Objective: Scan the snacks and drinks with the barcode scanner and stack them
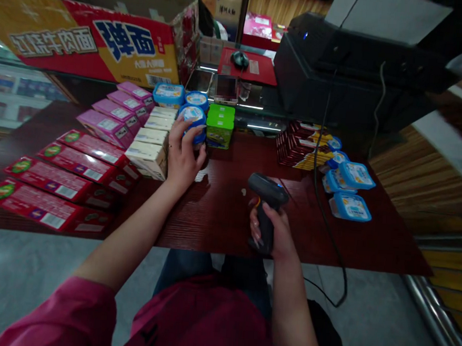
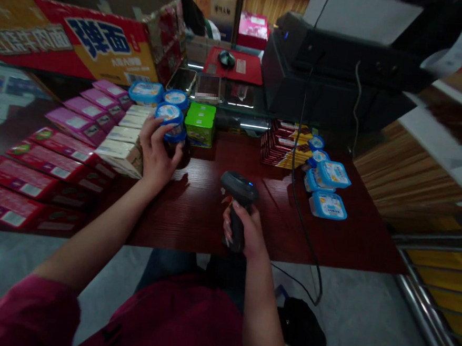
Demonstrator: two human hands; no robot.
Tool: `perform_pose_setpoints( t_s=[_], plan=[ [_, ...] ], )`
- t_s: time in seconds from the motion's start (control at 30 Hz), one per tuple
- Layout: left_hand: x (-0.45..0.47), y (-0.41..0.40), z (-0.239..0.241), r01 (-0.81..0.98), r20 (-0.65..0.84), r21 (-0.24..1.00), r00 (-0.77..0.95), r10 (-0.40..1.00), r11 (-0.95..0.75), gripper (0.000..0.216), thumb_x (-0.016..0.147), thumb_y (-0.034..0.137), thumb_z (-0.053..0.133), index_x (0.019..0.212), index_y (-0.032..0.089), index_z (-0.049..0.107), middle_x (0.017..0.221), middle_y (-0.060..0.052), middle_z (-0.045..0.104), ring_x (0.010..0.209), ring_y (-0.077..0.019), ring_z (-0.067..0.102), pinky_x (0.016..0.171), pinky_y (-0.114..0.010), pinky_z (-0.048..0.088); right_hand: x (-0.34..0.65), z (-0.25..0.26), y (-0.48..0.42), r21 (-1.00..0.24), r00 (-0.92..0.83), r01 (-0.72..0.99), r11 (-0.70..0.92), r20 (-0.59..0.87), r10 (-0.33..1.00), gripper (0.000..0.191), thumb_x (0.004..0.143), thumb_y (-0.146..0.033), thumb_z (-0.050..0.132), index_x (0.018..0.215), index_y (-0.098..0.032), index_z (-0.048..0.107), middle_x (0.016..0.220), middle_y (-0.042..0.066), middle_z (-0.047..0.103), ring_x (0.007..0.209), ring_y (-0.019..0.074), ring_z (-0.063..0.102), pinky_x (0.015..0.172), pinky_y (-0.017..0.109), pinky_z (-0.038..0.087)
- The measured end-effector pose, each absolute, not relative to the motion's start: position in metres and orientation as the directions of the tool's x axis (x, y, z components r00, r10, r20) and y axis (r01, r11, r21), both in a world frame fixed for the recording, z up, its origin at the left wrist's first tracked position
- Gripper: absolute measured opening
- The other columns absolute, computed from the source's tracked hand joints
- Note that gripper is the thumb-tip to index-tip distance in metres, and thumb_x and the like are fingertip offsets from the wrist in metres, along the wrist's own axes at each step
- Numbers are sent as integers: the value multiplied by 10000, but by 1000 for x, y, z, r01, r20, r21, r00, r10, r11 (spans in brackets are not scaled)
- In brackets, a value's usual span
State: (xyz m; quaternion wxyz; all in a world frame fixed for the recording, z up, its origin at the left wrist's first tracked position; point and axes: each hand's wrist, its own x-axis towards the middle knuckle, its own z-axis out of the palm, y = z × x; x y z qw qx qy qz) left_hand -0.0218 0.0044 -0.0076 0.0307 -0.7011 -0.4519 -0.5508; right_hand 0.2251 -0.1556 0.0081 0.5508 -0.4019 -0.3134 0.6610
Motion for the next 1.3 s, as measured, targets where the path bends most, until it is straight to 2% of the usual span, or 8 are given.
perform_pose_setpoints(
  t_s=[0.17, 0.37, 0.67, 0.73, 0.83, 0.93, 1.1, 1.3],
  plan=[
    [-15, 19, 11, 625, 705, 566, -28, 709, -538, 734, 944, 417, 741, 1605, 271, 457, 1781, -106, 327, 1710, -366, 96, 1398, -631, 81, 222, 6, -154, -855, -107, -446, -265, -243, 964, 380, 862, -519, 814, 991, -182, 696, 569, -61, 605, 330, 76, 448, 302, 165, 397],
    [-20, 29, 4, 596, 599, 637, 16, 800, -489, 571, 944, 326, 744, 1483, 336, 556, 1803, 34, 282, 1723, -271, -1, 1409, -604, 16, 222, 9, -155, -850, -85, -446, -280, -271, 959, 369, 845, -506, 828, 979, -182, 712, 569, -55, 611, 332, 79, 452, 299, 169, 400],
    [-34, 75, -29, 820, 654, 416, 30, 756, -392, 744, 746, -146, 656, 1385, 225, 562, 1808, -16, 275, 1678, -184, 193, 1406, -554, -41, 221, 10, -157, -862, -60, -441, -250, -250, 967, 355, 839, -502, 855, 956, -193, 726, 560, -41, 619, 336, 94, 468, 299, 181, 388],
    [-39, 77, -28, 814, 668, 408, 44, 743, -414, 656, 766, -96, 686, 1328, 233, 603, 1790, 1, 320, 1665, -184, 226, 1416, -530, 10, 221, 10, -156, -868, -55, -435, -242, -242, 969, 362, 832, -513, 856, 943, -197, 719, 551, -41, 615, 333, 96, 461, 295, 184, 374],
    [-41, 57, -13, 735, 821, 350, 57, 568, -580, 321, 998, 196, 637, 1296, 314, 661, 1727, 45, 427, 1628, -163, 307, 1391, -450, 229, 220, 9, -157, -879, -44, -424, -220, -222, 974, 362, 832, -517, 846, 947, -201, 713, 546, -45, 607, 332, 98, 454, 295, 191, 365],
    [-30, 20, 4, 518, 927, 275, 79, 366, -810, 452, 1026, 570, 619, 1376, 288, 656, 1656, -35, 520, 1568, -262, 439, 1330, -492, 362, 220, 9, -161, -886, -22, -421, -195, -204, 979, 345, 855, -515, 817, 982, -210, 718, 566, -51, 604, 344, 98, 455, 309, 200, 370],
    [1, -11, -6, 96, 588, 797, 105, 802, -597, 585, 901, 738, 721, 1279, 292, 694, 1370, -57, 730, 1373, -297, 651, 1201, -478, 503, 221, 8, -167, -889, -7, -425, -172, -187, 982, 342, 854, -526, 809, 976, -217, 724, 571, -56, 607, 339, 97, 462, 308, 203, 375],
    [15, -9, -25, -146, 338, 941, 306, 890, -307, 524, 835, 580, 870, 1192, 217, 745, 1286, -91, 776, 1203, -267, 731, 1095, -433, 573, 224, 5, -172, -863, 6, -483, -148, -172, 985, 333, 863, -503, 819, 966, -203, 717, 572, -61, 620, 333, 86, 479, 307, 178, 420]
  ],
)
